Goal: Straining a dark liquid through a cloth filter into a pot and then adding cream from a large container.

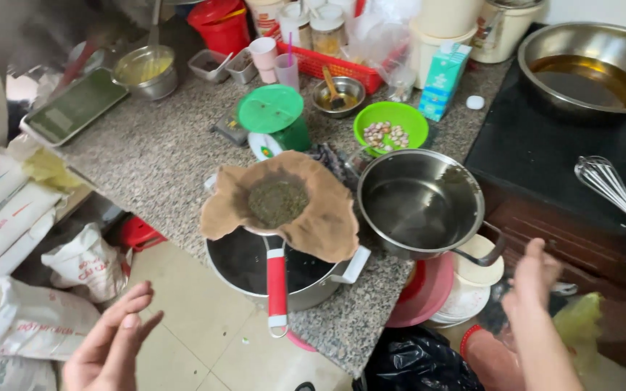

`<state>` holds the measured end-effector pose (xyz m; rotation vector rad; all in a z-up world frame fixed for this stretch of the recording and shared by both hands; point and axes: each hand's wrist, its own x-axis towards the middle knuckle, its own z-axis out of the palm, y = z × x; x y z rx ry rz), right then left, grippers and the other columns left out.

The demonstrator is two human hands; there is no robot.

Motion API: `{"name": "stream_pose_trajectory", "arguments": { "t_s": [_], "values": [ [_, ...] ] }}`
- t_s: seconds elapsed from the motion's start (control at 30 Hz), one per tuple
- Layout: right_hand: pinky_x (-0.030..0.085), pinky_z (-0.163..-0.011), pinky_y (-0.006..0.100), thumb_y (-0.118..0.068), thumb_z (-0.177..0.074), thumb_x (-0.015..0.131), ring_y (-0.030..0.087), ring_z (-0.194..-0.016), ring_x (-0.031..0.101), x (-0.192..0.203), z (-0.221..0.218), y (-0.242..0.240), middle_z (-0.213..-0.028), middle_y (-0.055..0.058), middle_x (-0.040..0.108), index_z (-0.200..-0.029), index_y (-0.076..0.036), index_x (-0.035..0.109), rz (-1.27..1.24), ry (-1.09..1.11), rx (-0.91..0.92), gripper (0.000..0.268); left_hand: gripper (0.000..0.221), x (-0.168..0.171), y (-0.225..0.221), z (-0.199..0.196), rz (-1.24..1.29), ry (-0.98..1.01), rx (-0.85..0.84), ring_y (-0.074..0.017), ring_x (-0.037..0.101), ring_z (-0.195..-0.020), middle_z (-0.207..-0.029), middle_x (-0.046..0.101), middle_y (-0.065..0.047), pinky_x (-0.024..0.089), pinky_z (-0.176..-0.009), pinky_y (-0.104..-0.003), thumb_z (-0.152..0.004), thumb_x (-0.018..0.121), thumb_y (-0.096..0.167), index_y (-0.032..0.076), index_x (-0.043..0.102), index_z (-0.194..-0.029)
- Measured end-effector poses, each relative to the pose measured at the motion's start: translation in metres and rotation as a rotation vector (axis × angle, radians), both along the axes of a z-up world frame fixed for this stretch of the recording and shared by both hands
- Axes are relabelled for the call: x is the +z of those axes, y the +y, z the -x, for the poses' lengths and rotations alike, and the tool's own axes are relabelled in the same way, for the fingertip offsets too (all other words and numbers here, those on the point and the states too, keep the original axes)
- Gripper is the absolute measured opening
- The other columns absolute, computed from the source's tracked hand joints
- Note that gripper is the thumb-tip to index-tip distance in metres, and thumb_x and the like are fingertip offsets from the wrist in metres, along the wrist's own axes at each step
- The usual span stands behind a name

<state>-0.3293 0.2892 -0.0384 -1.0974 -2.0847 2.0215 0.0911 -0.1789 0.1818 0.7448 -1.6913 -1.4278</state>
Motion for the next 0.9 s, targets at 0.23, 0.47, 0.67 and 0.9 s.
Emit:
{"name": "stream_pose_trajectory", "arguments": {
  "t_s": [0.23, 0.47, 0.67, 0.9],
  "values": [
    [0.062, -0.087, 0.034, -0.025, -0.113, 0.069, 0.022, -0.092, 0.084, 0.16, -0.135, -0.104, -0.101, 0.009, 0.088, -0.122, -0.014, 0.068, -0.384, 0.466, 0.824, 0.014, 0.022, -0.059, -0.015, -0.009, -0.078, -0.046, -0.044, -0.0281, 0.073, -0.141, -0.144, 0.08, -0.023, 0.069, -0.107, -0.045, -0.109, 0.063, 0.003, -0.006, 0.081, -0.12],
    [0.063, -0.091, 0.058, -0.06, -0.107, 0.063, 0.036, -0.11, 0.084, 0.212, -0.211, -0.253, -0.123, -0.001, 0.086, -0.131, -0.021, 0.057, -0.925, 0.225, 1.331, 0.046, 0.023, -0.068, -0.046, -0.019, -0.032, -0.029, -0.166, -0.025, 0.075, -0.136, -0.14, 0.083, -0.019, 0.069, -0.102, -0.04, -0.108, 0.067, 0.01, -0.001, 0.085, -0.118],
    [0.059, -0.097, 0.057, -0.08, -0.103, 0.062, 0.041, -0.123, 0.071, 0.157, -0.195, -0.328, -0.124, 0.02, 0.079, -0.134, -0.007, 0.069, -1.49, 0.34, 1.205, 0.079, 0.031, -0.042, -0.075, -0.065, -0.064, -0.144, -0.144, -0.0164, 0.077, -0.119, -0.14, 0.084, -0.009, 0.061, -0.107, -0.031, -0.104, 0.071, 0.013, 0.004, 0.086, -0.13],
    [0.06, -0.109, 0.051, -0.069, -0.107, 0.061, 0.036, -0.135, 0.072, 0.178, -0.19, -0.345, -0.139, 0.015, 0.078, -0.14, -0.009, 0.07, -1.477, -0.158, 1.242, 0.068, 0.03, -0.059, -0.123, -0.122, 0.128, -0.168, -0.019, -0.0171, 0.079, -0.128, -0.131, 0.088, -0.008, 0.065, -0.1, -0.032, -0.101, 0.071, 0.013, 0.008, 0.087, -0.125]
  ]
}}
